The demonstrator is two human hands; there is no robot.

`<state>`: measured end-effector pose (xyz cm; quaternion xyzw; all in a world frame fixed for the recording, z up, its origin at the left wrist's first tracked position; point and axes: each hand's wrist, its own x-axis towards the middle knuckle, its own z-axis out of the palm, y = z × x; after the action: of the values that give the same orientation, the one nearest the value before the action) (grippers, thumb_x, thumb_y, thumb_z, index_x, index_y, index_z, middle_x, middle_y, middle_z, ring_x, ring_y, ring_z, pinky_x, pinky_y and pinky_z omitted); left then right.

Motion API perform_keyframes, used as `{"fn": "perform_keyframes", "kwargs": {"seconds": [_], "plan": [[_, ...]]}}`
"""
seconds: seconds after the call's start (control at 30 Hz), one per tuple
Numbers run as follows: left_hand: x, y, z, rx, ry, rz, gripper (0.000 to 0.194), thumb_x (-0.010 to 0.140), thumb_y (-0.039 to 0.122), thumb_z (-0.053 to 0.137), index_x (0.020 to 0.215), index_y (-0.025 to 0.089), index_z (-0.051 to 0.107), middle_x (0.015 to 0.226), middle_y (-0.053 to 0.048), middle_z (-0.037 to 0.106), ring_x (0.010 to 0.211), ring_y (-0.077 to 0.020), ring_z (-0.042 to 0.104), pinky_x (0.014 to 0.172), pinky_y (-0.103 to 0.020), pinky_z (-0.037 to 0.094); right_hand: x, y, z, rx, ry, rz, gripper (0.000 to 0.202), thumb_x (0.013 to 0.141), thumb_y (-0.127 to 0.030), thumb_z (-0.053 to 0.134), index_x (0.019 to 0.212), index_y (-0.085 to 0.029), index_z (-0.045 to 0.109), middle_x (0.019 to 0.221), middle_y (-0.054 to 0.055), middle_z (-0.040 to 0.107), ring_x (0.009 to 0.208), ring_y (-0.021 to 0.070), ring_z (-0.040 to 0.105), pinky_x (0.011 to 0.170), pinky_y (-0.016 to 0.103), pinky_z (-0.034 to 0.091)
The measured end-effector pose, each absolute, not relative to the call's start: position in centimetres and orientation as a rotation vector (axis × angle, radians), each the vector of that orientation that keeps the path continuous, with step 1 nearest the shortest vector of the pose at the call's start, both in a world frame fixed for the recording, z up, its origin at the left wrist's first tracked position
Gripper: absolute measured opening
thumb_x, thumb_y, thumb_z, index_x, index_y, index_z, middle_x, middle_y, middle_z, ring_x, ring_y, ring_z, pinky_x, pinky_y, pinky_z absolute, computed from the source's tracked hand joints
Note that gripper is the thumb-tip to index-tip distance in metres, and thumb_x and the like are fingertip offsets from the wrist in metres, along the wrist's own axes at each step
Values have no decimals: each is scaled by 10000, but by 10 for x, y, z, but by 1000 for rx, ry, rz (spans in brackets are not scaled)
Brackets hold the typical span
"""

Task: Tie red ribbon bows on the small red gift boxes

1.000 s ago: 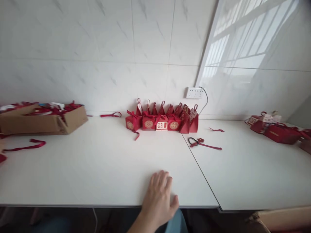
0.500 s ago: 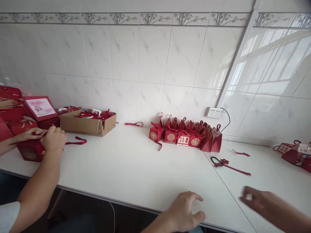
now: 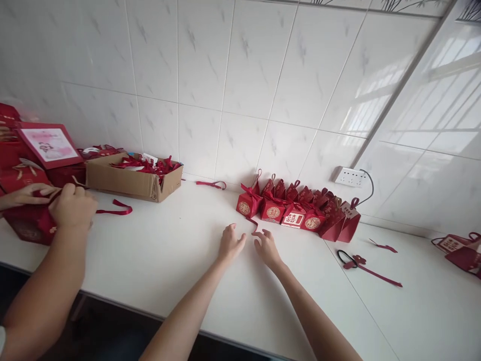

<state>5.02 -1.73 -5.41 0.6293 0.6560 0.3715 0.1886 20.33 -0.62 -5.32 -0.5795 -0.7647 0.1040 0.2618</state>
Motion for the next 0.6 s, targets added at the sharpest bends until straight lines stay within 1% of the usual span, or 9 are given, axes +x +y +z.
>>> {"fn": "perform_keyframes", "kwargs": {"seconds": [0.07,0.1,0.17,0.23,0.3,0.37,0.43,0.53,0.6], "plan": [[52,-8,-53,1675,1894,1075,431,843,306,434,1227,110,411,1273,-165,520,1216,-247,468,965,-364,409,187,12,-57,-1614,-2073,258,367,834,-124,407,1136,-159,612,1228,177,545,1207,311,475,934,455,430],[53,-6,-52,1636,1914,1084,422,842,298,432,1224,120,411,1265,-158,528,1203,-243,479,936,-356,426,181,20,-58,-1634,-2076,249,367,831,-123,417,1144,-147,607,1234,188,544,1211,326,469,928,470,427],[52,-3,-51,1577,1938,1090,404,829,268,441,1211,140,417,1250,-143,542,1177,-238,498,868,-340,455,175,31,-60,-1654,-2092,231,356,826,-120,420,1129,-119,608,1233,205,546,1148,332,523,891,467,447],[51,-2,-51,1543,1942,1093,378,826,231,433,1198,163,425,1237,-126,555,1144,-224,521,806,-317,469,181,35,-60,-1637,-2115,209,331,830,-114,394,1057,-106,635,1195,199,573,1030,292,602,852,416,476],[50,-3,-51,1532,1930,1096,354,833,209,418,1186,183,435,1221,-110,568,1101,-204,545,770,-297,469,201,32,-59,-1595,-2128,165,329,848,-128,355,981,-125,656,1125,167,614,942,245,640,840,361,493],[50,-4,-51,1544,1912,1095,340,831,193,418,1170,191,450,1198,-99,582,1075,-195,554,786,-293,461,234,25,-55,-1569,-2104,87,335,866,-185,337,958,-159,658,1097,140,627,949,239,638,862,361,493],[52,-3,-51,1564,1897,1086,340,818,176,430,1155,189,466,1180,-93,590,1069,-202,550,829,-304,445,270,19,-48,-1578,-2054,-7,344,875,-246,320,943,-195,653,1081,121,626,932,252,636,845,395,507],[55,-1,-51,1580,1889,1071,348,810,163,425,1153,175,477,1177,-96,587,1076,-221,536,876,-332,422,303,17,-33,-1623,-1978,-207,314,844,-288,358,832,-181,653,1062,161,603,966,322,603,838,508,491],[56,-1,-51,1583,1887,1059,355,810,160,417,1160,166,477,1182,-102,583,1084,-231,528,890,-348,415,295,24,-23,-1605,-2003,-336,308,845,-282,372,803,-163,654,1096,186,579,980,334,593,818,515,497]]}}
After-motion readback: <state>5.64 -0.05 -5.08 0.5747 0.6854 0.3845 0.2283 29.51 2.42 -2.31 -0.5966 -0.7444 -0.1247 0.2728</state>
